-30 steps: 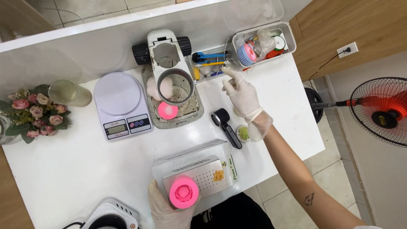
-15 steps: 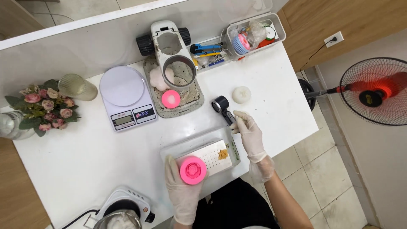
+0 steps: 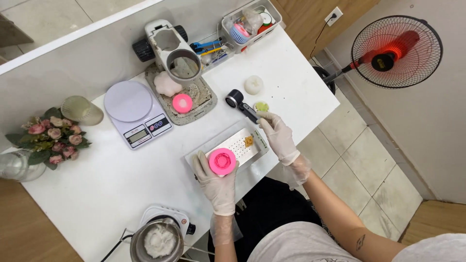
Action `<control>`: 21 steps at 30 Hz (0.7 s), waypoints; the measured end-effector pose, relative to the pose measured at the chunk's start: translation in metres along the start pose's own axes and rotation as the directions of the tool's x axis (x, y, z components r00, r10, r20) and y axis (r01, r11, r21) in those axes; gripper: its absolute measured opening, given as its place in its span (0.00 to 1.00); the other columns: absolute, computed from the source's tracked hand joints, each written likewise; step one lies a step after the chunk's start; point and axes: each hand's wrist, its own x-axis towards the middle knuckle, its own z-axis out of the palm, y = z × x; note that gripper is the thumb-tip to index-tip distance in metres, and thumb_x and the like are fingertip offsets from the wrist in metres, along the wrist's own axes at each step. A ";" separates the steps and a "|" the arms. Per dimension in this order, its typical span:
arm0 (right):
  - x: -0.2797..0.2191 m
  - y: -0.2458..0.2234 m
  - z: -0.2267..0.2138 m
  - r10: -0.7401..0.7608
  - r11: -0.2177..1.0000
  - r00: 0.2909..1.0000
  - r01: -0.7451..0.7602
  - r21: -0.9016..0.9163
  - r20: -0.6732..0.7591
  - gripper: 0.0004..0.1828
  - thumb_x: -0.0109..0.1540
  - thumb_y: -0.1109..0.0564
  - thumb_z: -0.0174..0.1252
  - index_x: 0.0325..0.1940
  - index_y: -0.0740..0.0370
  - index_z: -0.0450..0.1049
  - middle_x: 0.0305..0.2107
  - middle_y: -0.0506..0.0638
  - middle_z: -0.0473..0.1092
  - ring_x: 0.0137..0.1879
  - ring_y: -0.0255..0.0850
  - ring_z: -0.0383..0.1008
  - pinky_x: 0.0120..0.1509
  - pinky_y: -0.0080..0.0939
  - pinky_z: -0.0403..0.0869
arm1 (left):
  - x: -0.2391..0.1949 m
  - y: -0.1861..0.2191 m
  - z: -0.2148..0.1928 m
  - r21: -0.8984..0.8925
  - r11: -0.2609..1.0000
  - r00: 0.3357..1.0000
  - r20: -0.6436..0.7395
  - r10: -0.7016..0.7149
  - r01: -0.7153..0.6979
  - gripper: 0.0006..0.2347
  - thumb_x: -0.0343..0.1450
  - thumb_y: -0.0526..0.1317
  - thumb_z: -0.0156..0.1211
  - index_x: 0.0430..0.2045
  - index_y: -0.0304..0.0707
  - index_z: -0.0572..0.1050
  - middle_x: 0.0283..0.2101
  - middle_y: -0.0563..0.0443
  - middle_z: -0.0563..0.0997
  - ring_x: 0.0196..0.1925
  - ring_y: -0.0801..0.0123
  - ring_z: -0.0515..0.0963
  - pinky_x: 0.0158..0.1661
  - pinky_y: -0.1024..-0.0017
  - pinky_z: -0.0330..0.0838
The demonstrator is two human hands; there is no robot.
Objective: The person stirs a white substance in a metal pot on a hot plate, then uses a yellow stick to apply a small amount of yellow powder into a pink silicone mold. The person continues to stir the substance in the pot and later places the mold on a digital scale.
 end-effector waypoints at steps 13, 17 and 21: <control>-0.026 -0.009 0.013 -0.107 0.942 0.994 0.091 -0.323 -0.032 0.20 0.66 0.50 0.57 0.59 0.59 0.76 0.46 0.52 0.79 0.50 0.37 0.79 0.57 0.35 0.75 | 0.002 -0.001 0.002 -0.095 0.995 0.999 -0.011 -0.036 0.035 0.46 0.53 0.48 0.83 0.66 0.41 0.62 0.68 0.31 0.61 0.69 0.38 0.62 0.64 0.50 0.62; -0.033 0.000 -0.003 -0.068 0.936 0.996 0.042 -0.349 -0.062 0.21 0.66 0.49 0.57 0.60 0.60 0.76 0.47 0.53 0.79 0.51 0.38 0.80 0.58 0.36 0.76 | -0.001 -0.006 0.008 -0.117 0.993 0.999 -0.035 -0.014 0.010 0.46 0.52 0.48 0.83 0.66 0.43 0.62 0.68 0.35 0.59 0.71 0.40 0.60 0.64 0.49 0.62; -0.044 0.009 -0.012 -0.041 0.944 0.998 0.021 -0.328 -0.052 0.25 0.66 0.46 0.56 0.63 0.60 0.73 0.51 0.53 0.77 0.55 0.38 0.78 0.62 0.37 0.74 | -0.002 -0.006 0.009 -0.136 0.990 0.999 -0.024 -0.027 0.023 0.45 0.53 0.48 0.84 0.66 0.45 0.63 0.69 0.37 0.59 0.72 0.42 0.60 0.65 0.50 0.62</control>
